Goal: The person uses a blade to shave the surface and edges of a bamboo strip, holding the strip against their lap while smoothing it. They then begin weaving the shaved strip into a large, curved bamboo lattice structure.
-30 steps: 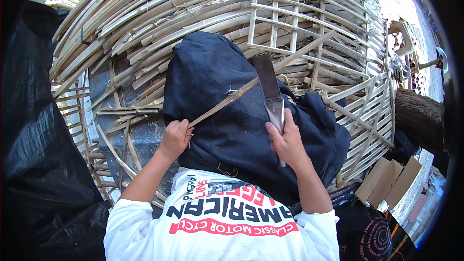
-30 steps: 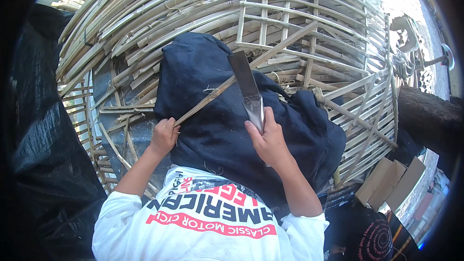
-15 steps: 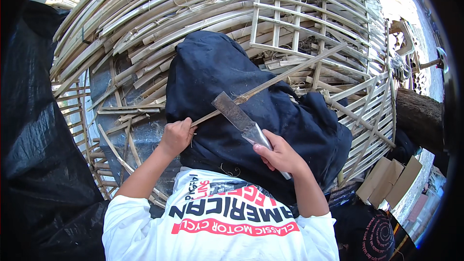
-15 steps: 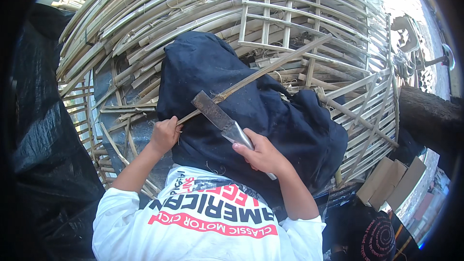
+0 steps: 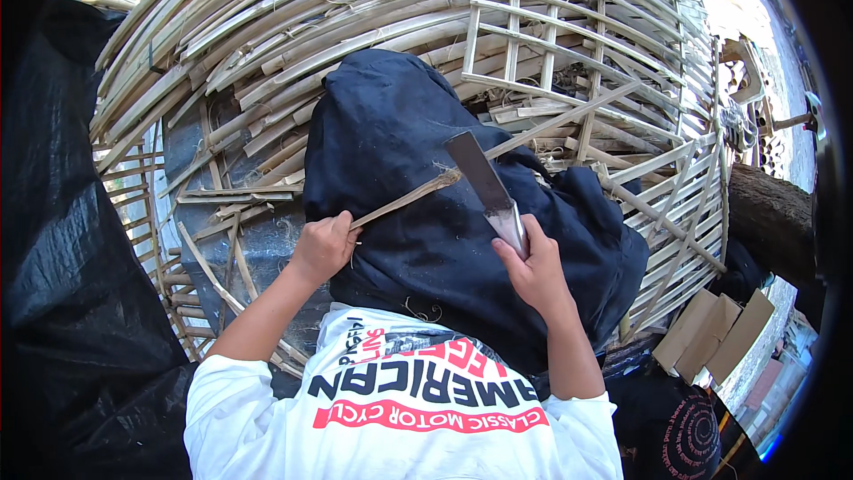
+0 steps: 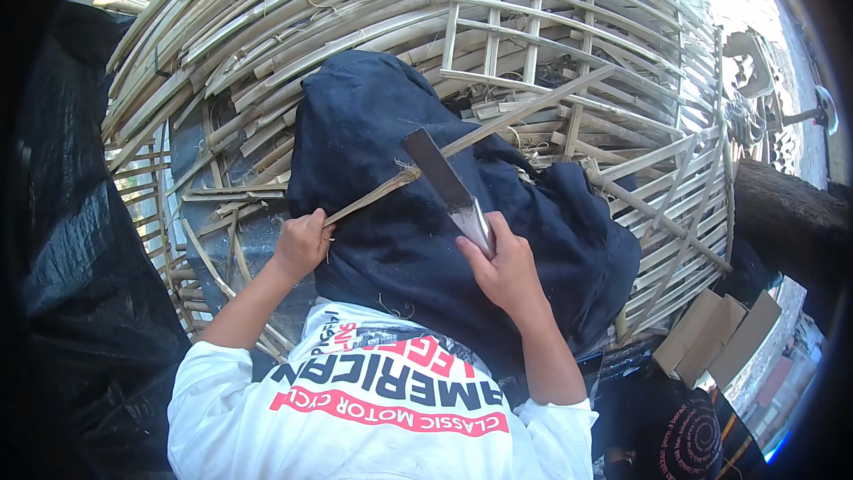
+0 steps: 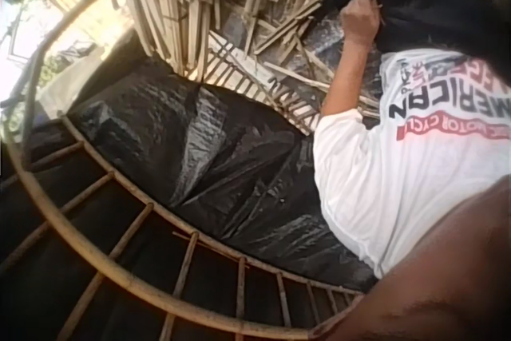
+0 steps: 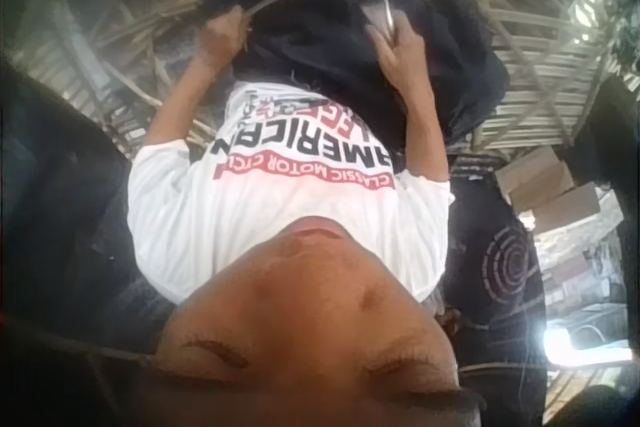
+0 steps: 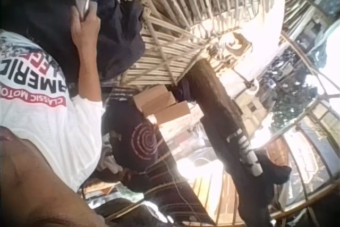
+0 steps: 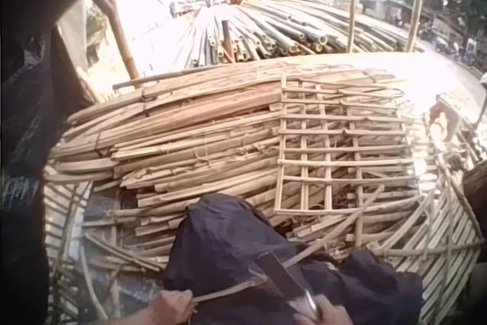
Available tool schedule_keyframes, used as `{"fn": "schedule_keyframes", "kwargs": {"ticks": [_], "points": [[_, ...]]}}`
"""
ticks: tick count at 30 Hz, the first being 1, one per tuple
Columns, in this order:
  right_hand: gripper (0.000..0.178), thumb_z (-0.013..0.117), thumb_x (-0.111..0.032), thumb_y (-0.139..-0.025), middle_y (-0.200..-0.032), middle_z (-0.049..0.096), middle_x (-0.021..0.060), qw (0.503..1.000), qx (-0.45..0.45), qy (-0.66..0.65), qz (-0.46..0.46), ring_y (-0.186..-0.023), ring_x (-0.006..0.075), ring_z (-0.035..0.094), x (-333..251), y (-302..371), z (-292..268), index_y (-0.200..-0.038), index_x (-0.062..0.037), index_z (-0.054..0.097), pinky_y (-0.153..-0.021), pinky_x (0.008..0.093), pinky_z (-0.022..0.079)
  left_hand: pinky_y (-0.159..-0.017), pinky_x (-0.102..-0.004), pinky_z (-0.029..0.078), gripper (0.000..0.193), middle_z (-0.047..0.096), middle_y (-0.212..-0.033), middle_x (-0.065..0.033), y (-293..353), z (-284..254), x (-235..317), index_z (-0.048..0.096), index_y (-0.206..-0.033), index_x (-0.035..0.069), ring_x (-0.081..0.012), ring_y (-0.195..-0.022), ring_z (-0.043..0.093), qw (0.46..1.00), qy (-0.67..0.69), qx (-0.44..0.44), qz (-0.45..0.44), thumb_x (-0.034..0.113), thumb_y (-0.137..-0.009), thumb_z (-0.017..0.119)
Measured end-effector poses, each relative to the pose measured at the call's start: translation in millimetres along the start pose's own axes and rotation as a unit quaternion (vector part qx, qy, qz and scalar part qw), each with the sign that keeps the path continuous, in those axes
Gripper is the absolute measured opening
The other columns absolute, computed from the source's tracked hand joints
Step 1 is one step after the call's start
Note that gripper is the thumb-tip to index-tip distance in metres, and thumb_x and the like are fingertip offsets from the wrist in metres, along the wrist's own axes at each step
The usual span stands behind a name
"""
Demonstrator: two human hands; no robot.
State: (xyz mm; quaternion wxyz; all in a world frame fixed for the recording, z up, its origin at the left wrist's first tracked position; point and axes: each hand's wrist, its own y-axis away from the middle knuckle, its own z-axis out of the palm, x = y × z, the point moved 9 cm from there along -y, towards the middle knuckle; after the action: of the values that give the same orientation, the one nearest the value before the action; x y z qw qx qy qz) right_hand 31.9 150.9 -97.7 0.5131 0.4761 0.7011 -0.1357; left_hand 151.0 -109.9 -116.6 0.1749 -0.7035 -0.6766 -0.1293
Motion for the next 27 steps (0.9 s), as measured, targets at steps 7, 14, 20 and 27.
{"fn": "schedule_keyframes", "kwargs": {"ticks": [7,14,20,27], "points": [[0.025,0.063,-0.016,-0.090,-0.068,0.062,0.0206,0.999,-0.013,-0.030,-0.010,-0.066,0.0376,0.067,5.0,-1.0,17.8,-0.100,-0.0004,0.047,-0.058,0.0365,0.048,-0.053,-0.0423,0.049,0.016,0.057,-0.064,-0.0139,-2.2,0.7,-6.0,0.047,-0.085,0.002,-0.0333,-0.060,0.062,1.000,0.017,-0.004,0.008,0.011,-0.089,0.061],[0.028,0.066,-0.017,-0.089,-0.063,0.059,0.0125,0.998,0.050,0.015,-0.045,-0.055,0.0195,0.061,12.2,-5.3,23.3,-0.102,-0.0013,0.048,-0.054,0.0311,0.045,-0.053,-0.0440,0.048,0.017,0.057,-0.062,-0.0163,-0.3,3.2,-7.2,0.047,-0.086,0.001,-0.0357,-0.060,0.061,0.999,0.040,-0.015,-0.009,0.012,-0.090,0.059],[0.031,0.065,-0.020,-0.089,-0.072,0.063,0.0226,0.975,0.046,-0.185,0.110,-0.072,0.0423,0.066,39.7,-12.2,16.9,-0.106,-0.0005,0.047,-0.064,0.0391,0.049,-0.052,-0.0452,0.048,0.018,0.056,-0.061,-0.0186,-7.4,0.3,-6.1,0.048,-0.087,0.000,-0.0380,-0.059,0.061,0.998,0.058,-0.027,-0.017,0.013,-0.092,0.058],[0.031,0.065,-0.019,-0.089,-0.068,0.061,0.0204,0.976,0.024,-0.182,0.120,-0.069,0.0392,0.067,29.4,-18.9,9.6,-0.105,-0.0003,0.046,-0.063,0.0392,0.050,-0.052,-0.0466,0.046,0.021,0.056,-0.061,-0.0209,-7.4,0.8,-10.6,0.048,-0.089,-0.001,-0.0403,-0.060,0.061,0.995,0.081,-0.050,-0.024,0.017,-0.095,0.056]]}}
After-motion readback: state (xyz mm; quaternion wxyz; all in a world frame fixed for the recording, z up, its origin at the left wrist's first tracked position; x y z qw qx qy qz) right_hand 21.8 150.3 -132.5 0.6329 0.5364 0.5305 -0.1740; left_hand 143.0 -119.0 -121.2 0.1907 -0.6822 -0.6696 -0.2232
